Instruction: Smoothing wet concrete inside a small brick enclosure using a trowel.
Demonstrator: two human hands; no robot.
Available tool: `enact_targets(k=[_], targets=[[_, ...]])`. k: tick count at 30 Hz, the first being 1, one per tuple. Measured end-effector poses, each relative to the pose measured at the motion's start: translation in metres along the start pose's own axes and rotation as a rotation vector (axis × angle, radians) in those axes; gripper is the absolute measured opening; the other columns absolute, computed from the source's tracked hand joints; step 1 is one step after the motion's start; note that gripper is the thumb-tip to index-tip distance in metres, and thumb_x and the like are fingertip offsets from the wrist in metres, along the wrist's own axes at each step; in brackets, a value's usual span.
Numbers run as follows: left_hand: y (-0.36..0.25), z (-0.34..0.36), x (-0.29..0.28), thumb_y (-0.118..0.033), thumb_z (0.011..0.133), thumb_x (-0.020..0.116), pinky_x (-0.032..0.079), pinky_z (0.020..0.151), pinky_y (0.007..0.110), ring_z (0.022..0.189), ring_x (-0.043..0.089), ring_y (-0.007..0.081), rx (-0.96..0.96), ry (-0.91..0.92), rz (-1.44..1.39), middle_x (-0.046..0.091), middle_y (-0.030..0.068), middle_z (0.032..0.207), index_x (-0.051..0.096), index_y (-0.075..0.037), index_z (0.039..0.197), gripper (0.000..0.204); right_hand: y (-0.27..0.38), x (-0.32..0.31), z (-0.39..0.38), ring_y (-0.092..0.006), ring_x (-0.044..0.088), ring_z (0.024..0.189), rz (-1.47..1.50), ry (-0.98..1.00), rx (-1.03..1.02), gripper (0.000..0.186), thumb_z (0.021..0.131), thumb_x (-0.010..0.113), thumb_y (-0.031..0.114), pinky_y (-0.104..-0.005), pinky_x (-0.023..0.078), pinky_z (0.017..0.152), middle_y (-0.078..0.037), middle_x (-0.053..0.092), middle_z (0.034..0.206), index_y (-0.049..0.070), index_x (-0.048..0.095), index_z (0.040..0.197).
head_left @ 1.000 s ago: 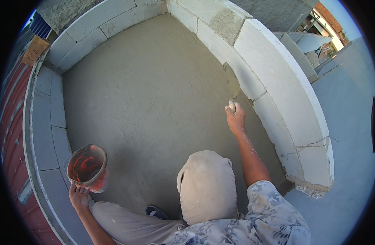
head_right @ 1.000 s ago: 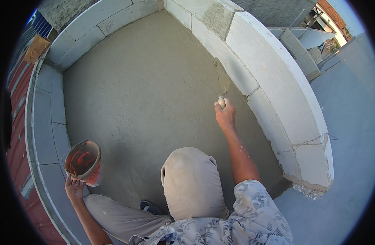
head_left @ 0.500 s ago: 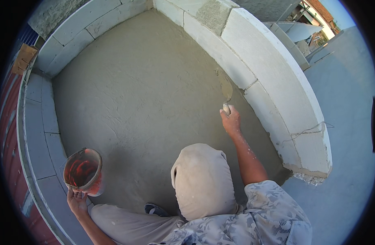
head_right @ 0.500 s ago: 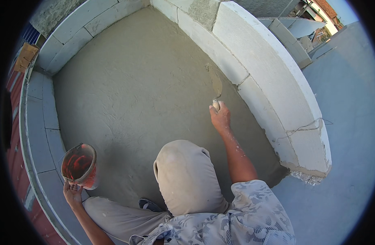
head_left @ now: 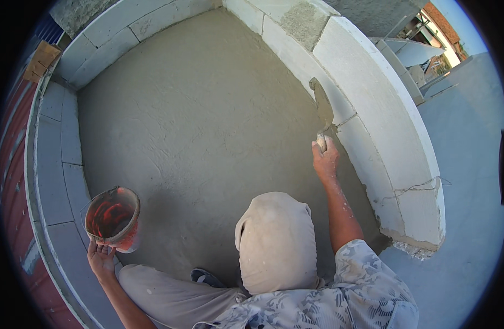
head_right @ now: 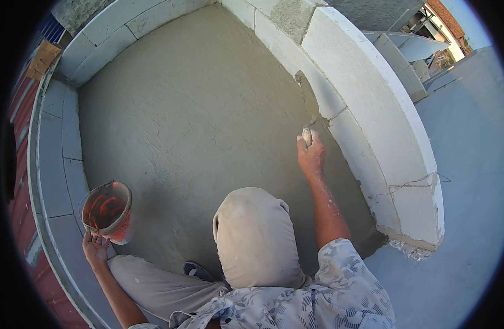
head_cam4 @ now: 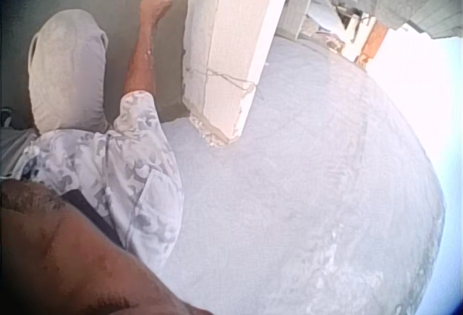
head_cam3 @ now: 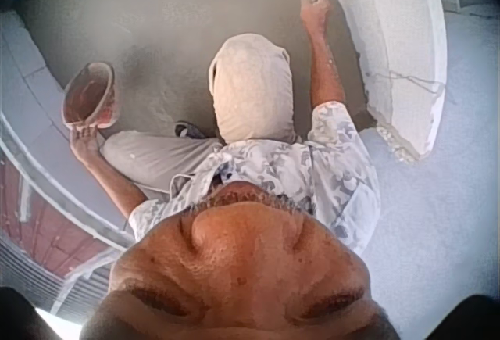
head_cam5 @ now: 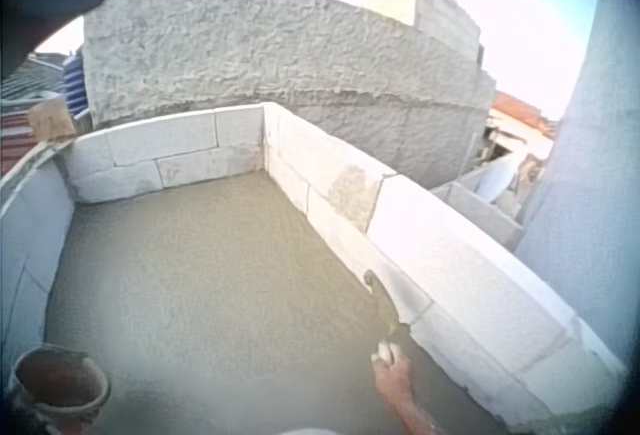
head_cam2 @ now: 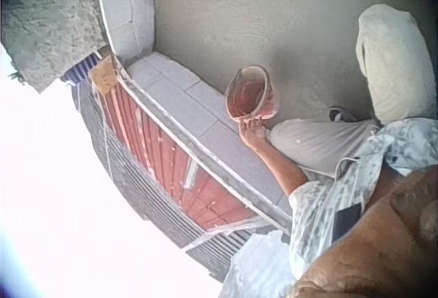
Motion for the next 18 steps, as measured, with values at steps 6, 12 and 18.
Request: enact_targets(k=[6,12,18], targets=[[0.000,-0.001,0.003,-0.031,0.103,0.051,0.042,0.097,0.054,0.094,0.065,0.0156,0.001,0.002,-0.006,0.068,0.0027,0.103,0.060,-0.011,0.115,0.025,0.016,0.004,-0.011,-0.0385,0.068,0.084,0.060,0.014,-0.042,0.040,0.088,0.070,0.021,-0.0439,0.054,0.076,-0.023,0.069,0.095,-0.001,0.059,0.120],[0.000,0.001,-0.002,-0.030,0.103,0.050,0.042,0.097,0.053,0.094,0.065,0.0156,0.011,-0.017,0.018,0.069,0.0022,0.104,0.060,-0.011,0.118,0.027,0.021,0.005,-0.048,-0.0364,0.068,0.083,0.084,0.144,-0.029,0.039,0.088,0.071,0.019,-0.0423,0.053,0.074,-0.023,0.068,0.094,-0.002,0.059,0.119],[0.001,0.005,-0.005,-0.030,0.102,0.052,0.038,0.102,0.058,0.099,0.065,0.0148,0.017,0.097,0.022,0.068,0.0024,0.110,0.060,-0.012,0.122,0.028,0.004,-0.003,-0.097,-0.0391,0.067,0.083,0.051,0.144,-0.084,0.039,0.090,0.069,0.020,-0.0449,0.053,0.074,-0.023,0.068,0.093,0.000,0.057,0.121]])
Point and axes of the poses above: each hand's wrist, its own z-axis towards the middle knuckle, its own x-axis out of the palm, y = z × x, the point moved 2 cm from there along z, towards the middle knuckle
